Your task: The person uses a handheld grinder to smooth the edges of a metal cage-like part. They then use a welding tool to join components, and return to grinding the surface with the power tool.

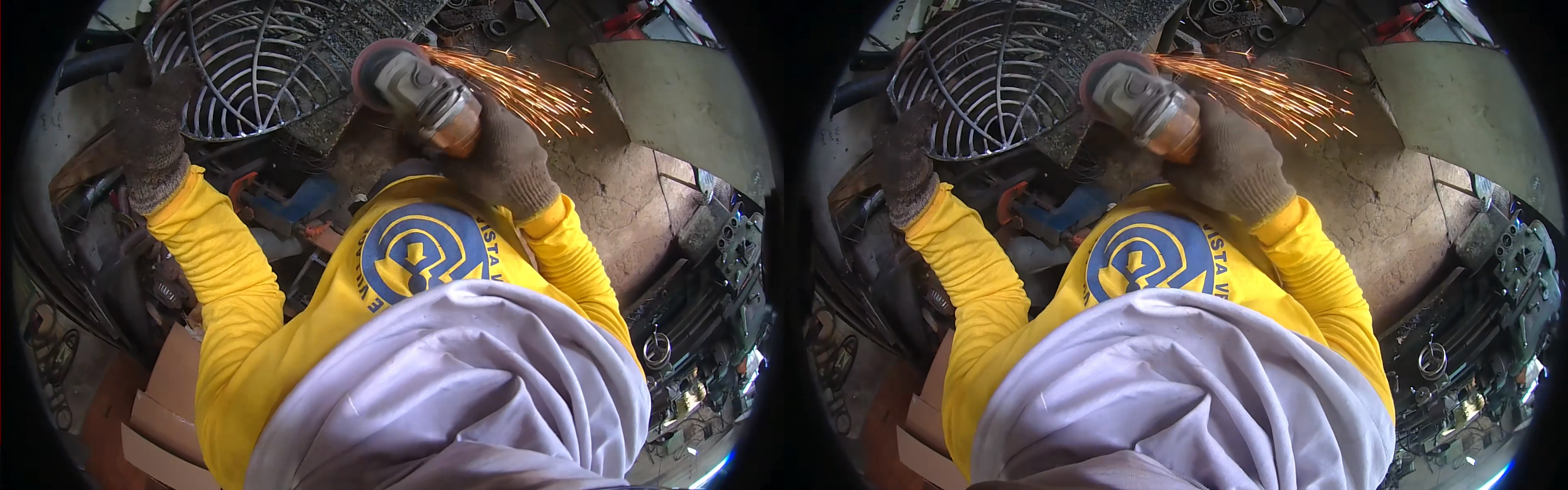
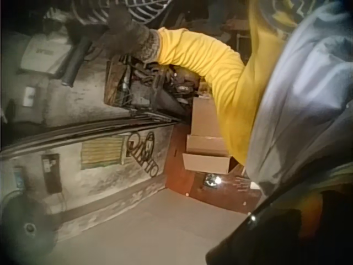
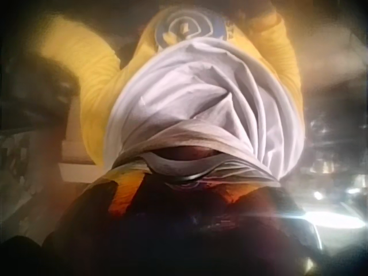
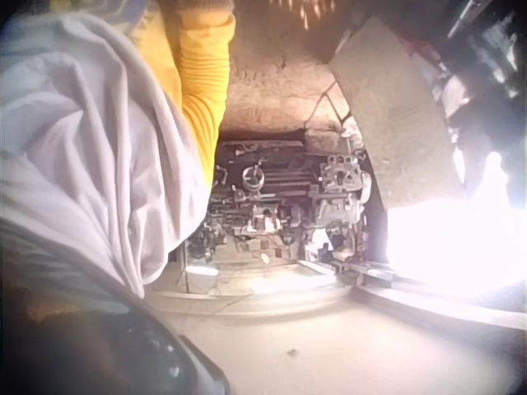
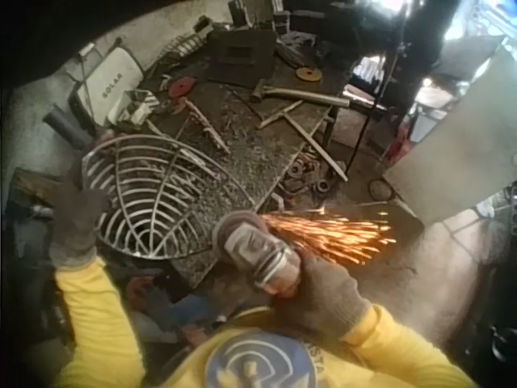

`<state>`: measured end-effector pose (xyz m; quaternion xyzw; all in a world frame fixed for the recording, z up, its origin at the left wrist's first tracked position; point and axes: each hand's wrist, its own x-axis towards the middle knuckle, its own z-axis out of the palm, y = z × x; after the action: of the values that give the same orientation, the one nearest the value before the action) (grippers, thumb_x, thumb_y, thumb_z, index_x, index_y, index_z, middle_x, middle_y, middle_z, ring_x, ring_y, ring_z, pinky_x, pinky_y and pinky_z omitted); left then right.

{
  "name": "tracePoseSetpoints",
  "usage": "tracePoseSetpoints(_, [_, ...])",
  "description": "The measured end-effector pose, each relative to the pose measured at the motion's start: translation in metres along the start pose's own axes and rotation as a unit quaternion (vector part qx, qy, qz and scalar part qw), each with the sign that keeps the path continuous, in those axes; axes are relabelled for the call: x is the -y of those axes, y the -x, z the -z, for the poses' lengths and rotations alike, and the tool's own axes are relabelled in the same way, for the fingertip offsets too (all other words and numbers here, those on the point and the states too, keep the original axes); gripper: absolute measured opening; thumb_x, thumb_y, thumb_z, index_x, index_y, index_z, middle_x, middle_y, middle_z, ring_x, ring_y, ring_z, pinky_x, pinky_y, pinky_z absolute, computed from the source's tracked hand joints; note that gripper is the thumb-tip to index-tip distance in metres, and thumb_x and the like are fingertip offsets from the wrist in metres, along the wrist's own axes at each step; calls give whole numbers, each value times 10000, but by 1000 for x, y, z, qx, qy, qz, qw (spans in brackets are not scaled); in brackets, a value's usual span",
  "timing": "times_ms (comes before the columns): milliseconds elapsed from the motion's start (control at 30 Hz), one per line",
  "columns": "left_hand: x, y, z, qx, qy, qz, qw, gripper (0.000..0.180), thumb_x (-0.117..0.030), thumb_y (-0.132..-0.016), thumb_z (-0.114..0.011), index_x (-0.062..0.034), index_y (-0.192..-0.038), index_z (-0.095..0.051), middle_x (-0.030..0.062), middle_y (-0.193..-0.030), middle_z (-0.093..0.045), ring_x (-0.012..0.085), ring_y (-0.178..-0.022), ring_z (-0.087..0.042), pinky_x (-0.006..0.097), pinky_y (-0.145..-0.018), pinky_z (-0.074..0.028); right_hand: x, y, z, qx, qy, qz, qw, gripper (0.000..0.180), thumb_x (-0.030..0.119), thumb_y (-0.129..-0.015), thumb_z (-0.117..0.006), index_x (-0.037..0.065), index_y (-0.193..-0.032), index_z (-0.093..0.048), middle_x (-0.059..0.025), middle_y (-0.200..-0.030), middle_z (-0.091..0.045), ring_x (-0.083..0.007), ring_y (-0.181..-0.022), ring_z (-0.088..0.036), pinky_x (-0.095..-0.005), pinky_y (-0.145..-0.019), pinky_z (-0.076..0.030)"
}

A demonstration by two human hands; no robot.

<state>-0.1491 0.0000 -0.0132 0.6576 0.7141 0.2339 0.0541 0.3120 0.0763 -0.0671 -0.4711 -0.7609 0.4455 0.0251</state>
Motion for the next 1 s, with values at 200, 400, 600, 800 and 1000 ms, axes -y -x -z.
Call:
tracePoseSetpoints(200, [-66,-18,-4,-40,16,-74,996,424,-169,-917,-770,-63,-1316,-674,116,-1099,-763,228,-925,-744,279,-822,-573,0,2,-10,28,-32,19,999,799,408,-656,-890,115,-1342,-607,-181,-1145,-731,-366,-1072,-714,-459,-936,-569])
tracePoseSetpoints(400, [-6,-1,17,59,-255,-126,957,420,-162,-928,-764,-59,-1326,-674,124,-1258,-717,221,-1063,-714,304,-912,-555,-10,-5,-3,-30,-27,25,999,780,400,-666,-894,82,-1319,-607,-179,-1109,-740,-377,-1025,-724,-453,-914,-575])
tracePoseSetpoints(600, [-27,-6,4,-11,-80,-65,995,403,-154,-932,-758,-42,-1311,-676,111,-1259,-726,215,-1058,-718,308,-893,-564,2,6,-5,37,-30,23,999,837,350,-657,-927,107,-1377,-577,-185,-1206,-720,-391,-1130,-693,-461,-975,-561])
tracePoseSetpoints(800, [-44,-11,2,-13,-39,-107,993,460,-144,-901,-782,-18,-1327,-660,117,-1292,-705,219,-1077,-712,301,-925,-551,-14,-4,-1,-25,-24,-1,999,812,333,-665,-933,65,-1348,-586,-193,-1201,-718,-382,-1107,-703,-434,-971,-562])
tracePoseSetpoints(1000, [-83,-21,-6,-21,79,-70,994,509,-75,-895,-744,13,-1376,-605,132,-1385,-641,195,-1149,-670,302,-971,-535,-49,-4,-21,-78,-136,83,984,823,417,-673,-924,71,-1340,-591,-202,-1168,-720,-419,-1078,-693,-465,-929,-561])
